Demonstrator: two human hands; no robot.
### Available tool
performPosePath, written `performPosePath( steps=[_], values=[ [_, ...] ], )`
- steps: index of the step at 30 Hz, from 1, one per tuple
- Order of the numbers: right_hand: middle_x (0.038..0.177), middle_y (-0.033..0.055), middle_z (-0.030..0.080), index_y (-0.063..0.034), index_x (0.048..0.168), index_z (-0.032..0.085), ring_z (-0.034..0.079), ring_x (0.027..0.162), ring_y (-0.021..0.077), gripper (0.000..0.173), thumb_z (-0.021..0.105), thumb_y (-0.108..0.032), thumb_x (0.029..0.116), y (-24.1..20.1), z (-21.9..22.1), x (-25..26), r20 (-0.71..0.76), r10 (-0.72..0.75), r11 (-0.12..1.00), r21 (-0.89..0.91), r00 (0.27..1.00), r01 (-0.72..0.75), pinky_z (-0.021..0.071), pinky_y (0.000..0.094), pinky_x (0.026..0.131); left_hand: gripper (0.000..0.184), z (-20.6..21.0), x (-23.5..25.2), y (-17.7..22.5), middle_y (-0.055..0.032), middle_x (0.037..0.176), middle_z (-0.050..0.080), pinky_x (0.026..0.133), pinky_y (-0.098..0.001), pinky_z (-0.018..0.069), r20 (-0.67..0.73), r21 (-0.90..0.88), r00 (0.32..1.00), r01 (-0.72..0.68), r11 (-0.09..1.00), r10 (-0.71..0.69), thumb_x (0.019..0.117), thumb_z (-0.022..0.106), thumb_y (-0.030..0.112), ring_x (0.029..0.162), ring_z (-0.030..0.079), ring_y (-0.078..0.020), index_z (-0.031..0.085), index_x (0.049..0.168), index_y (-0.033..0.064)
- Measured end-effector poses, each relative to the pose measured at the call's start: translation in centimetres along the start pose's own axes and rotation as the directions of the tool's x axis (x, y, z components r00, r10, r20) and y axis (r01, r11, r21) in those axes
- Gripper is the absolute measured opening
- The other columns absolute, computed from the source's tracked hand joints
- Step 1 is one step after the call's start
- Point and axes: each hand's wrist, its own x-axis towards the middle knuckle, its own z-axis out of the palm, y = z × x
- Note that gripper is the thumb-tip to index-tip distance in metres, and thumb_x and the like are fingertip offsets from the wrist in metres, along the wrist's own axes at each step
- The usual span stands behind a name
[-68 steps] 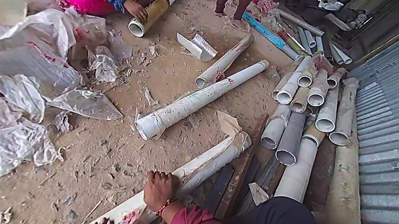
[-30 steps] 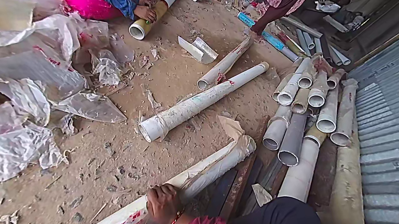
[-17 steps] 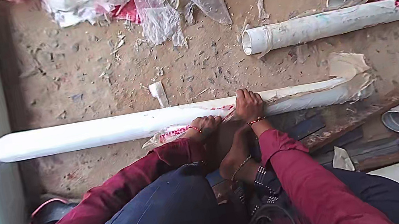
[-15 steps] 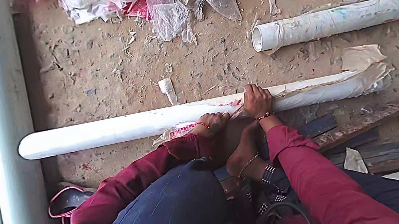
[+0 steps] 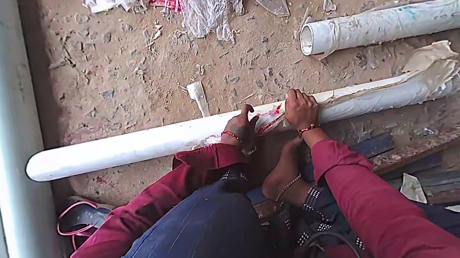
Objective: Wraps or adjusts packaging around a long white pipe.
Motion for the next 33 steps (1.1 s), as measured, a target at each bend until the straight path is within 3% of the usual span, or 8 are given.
performPosePath(
  steps=[4,9,13,20,24,26,29,33],
  values=[
    [0.089,0.0240,0.070,0.0055,0.094,0.065,0.072,0.080,0.0403,0.024,0.047,-0.010,0.0999,0.0,0.1,-0.3,-0.012,0.009,1.000,0.002,1.000,-0.009,0.0540,0.0525,0.066,0.034,0.3,0.7,1.3,-0.0259,0.129,0.062,0.091,-0.0609,0.0535,0.150,0.260,0.985,-0.125,0.957,0.088,0.1058,0.058,0.021,0.111,0.066,-0.0443,0.060,0.134,0.0014],
    [0.094,0.0244,0.071,0.0057,0.099,0.065,0.072,0.083,0.0408,0.027,0.045,-0.012,0.1019,0.0,0.0,-0.6,0.026,0.036,0.999,0.003,0.999,-0.036,0.0535,0.0533,0.068,0.024,1.2,1.7,1.2,-0.0288,0.124,0.062,0.104,-0.0524,0.0480,0.153,0.372,0.961,-0.272,0.887,0.230,0.1036,0.057,0.006,0.125,0.057,-0.0448,0.063,0.119,-0.0119],
    [0.094,0.0245,0.070,0.0058,0.101,0.064,0.071,0.082,0.0410,0.027,0.044,-0.013,0.1026,-0.2,0.0,-0.8,0.039,0.052,0.999,-0.015,0.998,-0.052,0.0529,0.0533,0.067,0.013,2.2,1.7,-0.5,-0.0298,0.110,0.067,0.099,-0.0541,0.0515,0.048,0.253,0.899,-0.433,0.865,0.436,0.0934,0.063,-0.007,0.111,0.065,-0.0471,0.069,0.104,-0.0130],
    [0.090,0.0240,0.070,0.0060,0.098,0.066,0.072,0.079,0.0410,0.027,0.046,-0.012,0.0996,-0.3,0.4,-1.2,-0.034,0.054,0.998,-0.031,0.998,-0.055,0.0530,0.0529,0.065,0.026,2.1,0.2,1.2,-0.0282,0.120,0.063,0.103,-0.0527,0.0475,0.353,0.404,0.861,-0.494,0.770,0.367,0.0960,0.055,-0.012,0.120,0.059,-0.0456,0.064,0.120,-0.0121],
    [0.093,0.0264,0.070,0.0076,0.100,0.065,0.072,0.084,0.0427,0.029,0.043,-0.011,0.1036,-0.6,-0.2,-0.4,0.040,0.098,0.995,-0.009,0.994,-0.098,0.0532,0.0546,0.069,0.017,3.3,0.1,-1.8,-0.0341,0.118,0.062,0.097,-0.0540,0.0525,-0.139,0.217,0.811,-0.534,0.817,0.568,0.0940,0.066,0.001,0.111,0.063,-0.0490,0.066,0.103,-0.0131],
    [0.090,0.0256,0.070,0.0070,0.097,0.064,0.072,0.082,0.0420,0.029,0.042,-0.011,0.1036,-0.5,0.0,-0.7,0.009,0.090,0.996,-0.023,0.996,-0.090,0.0527,0.0540,0.068,0.044,4.5,0.4,-3.4,-0.0359,0.134,0.058,0.100,-0.0533,0.0527,-0.349,0.157,0.737,-0.564,0.811,0.579,0.0868,0.077,0.012,0.117,0.063,-0.0501,0.060,0.117,-0.0159],
    [0.092,0.0269,0.071,0.0085,0.098,0.066,0.073,0.084,0.0430,0.028,0.045,-0.009,0.1023,-0.7,-0.3,-0.3,0.028,0.112,0.994,-0.012,0.993,-0.111,0.0528,0.0553,0.069,0.070,4.2,0.2,-3.3,-0.0256,0.153,0.050,0.119,-0.0521,0.0361,-0.205,0.274,0.801,-0.505,0.819,0.563,0.0948,0.074,0.027,0.142,0.048,-0.0429,0.046,0.148,-0.0097],
    [0.103,0.0286,0.071,0.0087,0.107,0.065,0.071,0.095,0.0454,0.030,0.042,-0.011,0.1056,-1.0,-1.3,0.8,0.202,0.191,0.980,0.008,0.961,-0.197,0.0515,0.0581,0.078,0.034,4.9,1.8,-5.1,-0.0237,0.139,0.064,0.115,-0.0506,0.0433,-0.215,0.393,0.653,-0.623,0.677,0.726,0.0965,0.055,-0.007,0.134,0.059,-0.0409,0.067,0.128,-0.0086]
  ],
)
